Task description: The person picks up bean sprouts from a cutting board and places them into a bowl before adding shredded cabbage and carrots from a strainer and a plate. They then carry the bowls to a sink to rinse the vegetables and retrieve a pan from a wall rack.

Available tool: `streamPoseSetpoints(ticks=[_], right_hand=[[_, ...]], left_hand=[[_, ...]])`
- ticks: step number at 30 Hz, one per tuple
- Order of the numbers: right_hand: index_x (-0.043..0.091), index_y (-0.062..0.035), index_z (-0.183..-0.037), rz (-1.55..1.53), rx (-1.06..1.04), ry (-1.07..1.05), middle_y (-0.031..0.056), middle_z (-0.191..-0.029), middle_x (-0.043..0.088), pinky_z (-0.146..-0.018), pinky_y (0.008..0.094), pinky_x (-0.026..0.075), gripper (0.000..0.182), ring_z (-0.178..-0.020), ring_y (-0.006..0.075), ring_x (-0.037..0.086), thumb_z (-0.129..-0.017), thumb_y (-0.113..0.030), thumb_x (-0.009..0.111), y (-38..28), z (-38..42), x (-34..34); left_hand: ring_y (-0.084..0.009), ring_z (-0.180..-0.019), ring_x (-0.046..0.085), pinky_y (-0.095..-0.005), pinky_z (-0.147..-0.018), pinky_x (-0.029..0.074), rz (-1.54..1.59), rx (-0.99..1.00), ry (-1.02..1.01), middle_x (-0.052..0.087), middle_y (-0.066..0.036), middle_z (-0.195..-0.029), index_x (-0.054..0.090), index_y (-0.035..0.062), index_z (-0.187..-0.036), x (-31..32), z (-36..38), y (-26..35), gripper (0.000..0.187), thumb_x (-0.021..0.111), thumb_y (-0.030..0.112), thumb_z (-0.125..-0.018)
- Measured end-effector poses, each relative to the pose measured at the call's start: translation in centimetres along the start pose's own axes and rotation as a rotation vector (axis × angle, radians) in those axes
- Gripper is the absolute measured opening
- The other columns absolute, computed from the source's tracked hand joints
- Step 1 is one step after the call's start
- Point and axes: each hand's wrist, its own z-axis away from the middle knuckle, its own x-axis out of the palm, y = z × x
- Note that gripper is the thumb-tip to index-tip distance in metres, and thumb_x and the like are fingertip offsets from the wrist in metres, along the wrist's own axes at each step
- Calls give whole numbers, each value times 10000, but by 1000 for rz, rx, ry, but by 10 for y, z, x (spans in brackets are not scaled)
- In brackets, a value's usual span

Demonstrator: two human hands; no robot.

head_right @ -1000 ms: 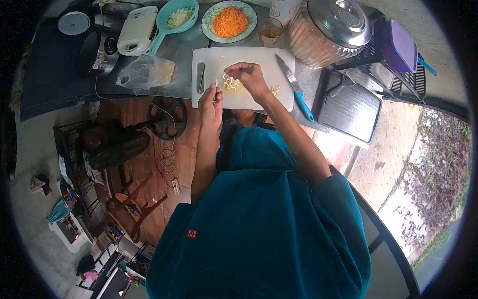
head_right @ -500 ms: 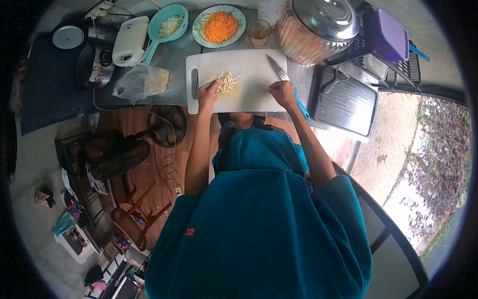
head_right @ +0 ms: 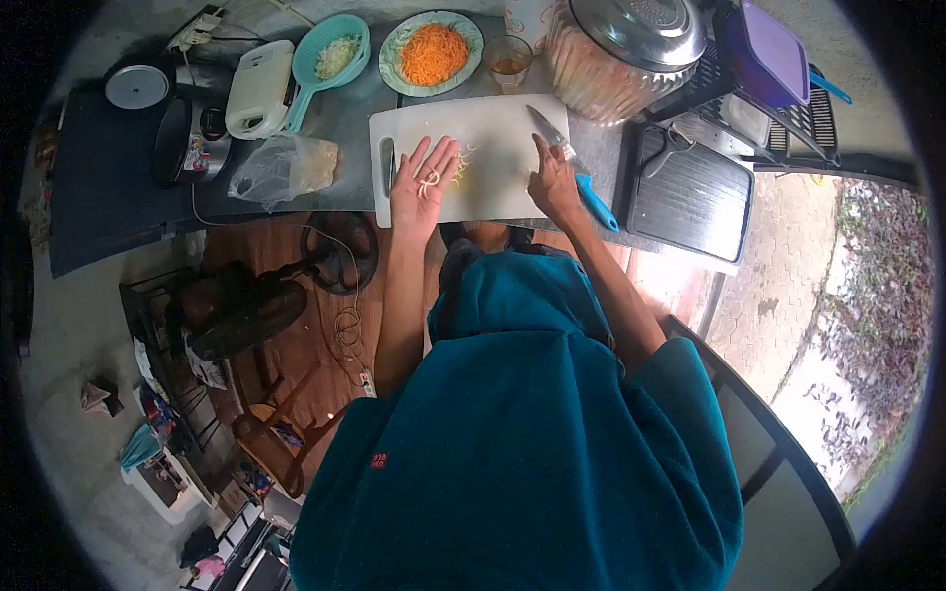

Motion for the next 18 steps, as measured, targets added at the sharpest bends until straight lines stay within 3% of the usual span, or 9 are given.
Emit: streamPoseSetpoints(ticks=[1,3,7,10,13,16,18], right_hand=[[571,-40,-1148,-97,109,-85,222,-1000,588,-681,373,506,414,-763,320,621,-754,-139,652,-22,-6,-13],[626,-35,-1071,-195,148,-112,181,-929,621,-655,351,499,321,-715,273,618,-766,-129,660,-59,-15,-33],[688,-9,-902,-439,96,-80,142,-793,645,-612,324,472,186,-652,224,594,-766,-137,677,-113,-24,-55],[694,-12,-882,-373,-4,-216,153,-769,629,-612,338,473,165,-658,236,595,-765,-125,669,-132,-32,-64],[691,-13,-864,-408,-53,-220,153,-753,619,-608,345,475,145,-637,241,590,-767,-115,660,-132,-36,-57],[671,11,-850,-465,31,-238,152,-748,646,-611,323,477,140,-628,221,601,-786,-111,647,-131,-39,-54],[665,17,-848,-515,78,-224,149,-748,657,-612,314,476,140,-631,210,608,-795,-111,643,-129,-40,-52]], left_hand=[[-359,-1312,323,-457,-1092,314,1,4,2,307,-274,-1397,216,-46,-1379,6,1,-2,570,348,342,-984],[-350,-1344,263,-457,-1113,268,47,40,-48,289,-265,-1413,241,-37,-1377,19,3,-6,540,328,331,-991],[-331,-1343,276,-437,-1097,298,48,24,-75,294,-241,-1422,266,-6,-1381,33,2,-15,518,323,333,-993],[-291,-1298,361,-396,-1061,355,-20,-2,-45,381,-210,-1380,312,12,-1370,36,4,-20,502,338,340,-991],[-255,-1220,453,-371,-1028,393,-83,-13,-19,459,-190,-1325,393,14,-1323,36,4,-23,472,354,344,-989],[-237,-1139,517,-352,-983,434,-63,-27,-10,492,-176,-1286,431,-12,-1276,29,6,-23,462,375,343,-985],[-190,-974,580,-299,-880,478,-50,-15,93,573,-140,-1159,480,-32,-1205,25,7,-23,459,424,358,-970]])
